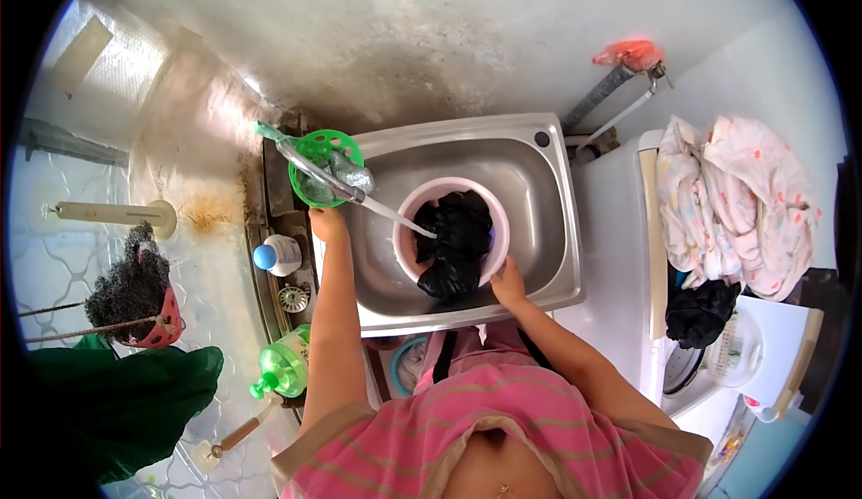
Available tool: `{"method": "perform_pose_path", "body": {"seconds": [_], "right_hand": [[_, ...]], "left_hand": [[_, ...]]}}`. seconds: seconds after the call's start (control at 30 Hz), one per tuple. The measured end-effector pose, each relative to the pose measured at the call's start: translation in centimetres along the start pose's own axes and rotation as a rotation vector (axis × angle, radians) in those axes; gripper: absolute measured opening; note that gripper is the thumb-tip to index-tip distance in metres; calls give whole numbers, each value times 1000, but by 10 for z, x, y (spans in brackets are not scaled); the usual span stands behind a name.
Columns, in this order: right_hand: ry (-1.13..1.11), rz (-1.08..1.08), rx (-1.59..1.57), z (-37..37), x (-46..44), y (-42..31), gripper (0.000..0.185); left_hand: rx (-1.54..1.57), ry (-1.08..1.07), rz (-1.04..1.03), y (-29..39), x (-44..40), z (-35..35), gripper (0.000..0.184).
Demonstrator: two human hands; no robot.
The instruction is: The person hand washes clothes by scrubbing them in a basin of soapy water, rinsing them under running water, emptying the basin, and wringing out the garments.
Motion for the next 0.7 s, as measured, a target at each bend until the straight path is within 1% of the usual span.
{"method": "perform_pose_path", "body": {"seconds": [0.03,0.07,0.1,0.13,0.17,0.2,0.23,0.27,0.3,0.33,0.37,0.4,0.47,0.5,0.57,0.6,0.63,0.67,0.7], "right_hand": [[2,-10,59,2,2,-4,61],[3,-23,119,2,4,-7,64],[4,-29,117,2,5,-8,64],[-16,-32,116,2,4,-8,65],[-36,-34,117,3,3,-8,67],[-33,-37,122,2,3,-5,67],[-55,-41,140,0,1,-1,68],[-75,-45,159,0,-1,0,68],[-75,-51,141,4,0,-4,67],[-67,-52,152,9,0,-8,67],[-112,-65,145,13,-1,-12,66],[-160,-78,134,17,-2,-11,64],[-147,-34,123,24,-2,-8,62],[-134,-60,141,33,-1,-15,61],[-123,-86,147,45,-5,-24,61],[-59,-31,104,54,-8,-21,64],[5,22,62,62,-12,-21,67],[3,21,59,70,-15,-27,67],[-25,117,27,84,-17,-39,72]], "left_hand": [[-3,-197,-105,-4,33,5,43],[-87,-335,-165,-10,69,5,37],[-79,-499,-206,-18,107,5,34],[47,-482,-485,-35,139,-6,38],[26,-783,-292,-33,165,-7,42],[-49,-1040,-78,-32,192,-8,46],[-212,-1055,-18,-31,208,-19,52],[-246,-1034,-19,-56,220,-46,60],[-379,-935,-103,-48,234,-46,70],[-503,-833,-187,-32,245,-41,84],[-544,-897,-123,-17,249,-35,90],[-589,-892,-163,-16,252,-38,76],[-568,-890,-234,-22,249,-48,48],[-565,-886,-236,-21,252,-47,48],[-248,-929,-429,-13,256,-35,22],[-119,-920,-478,2,264,-16,15],[-89,-929,-512,9,267,0,13],[-57,-941,-545,16,273,14,13],[13,-905,-546,25,276,34,12]]}}
Point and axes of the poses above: each hand's wrist, its own x-axis away from the middle knuckle, its own z-axis out of the back of the hand, y = z × x, the point moved 1 cm from there along -x, towards the middle knuckle, and after that the axes turned 8 degrees about z, right-handed, at the moved point
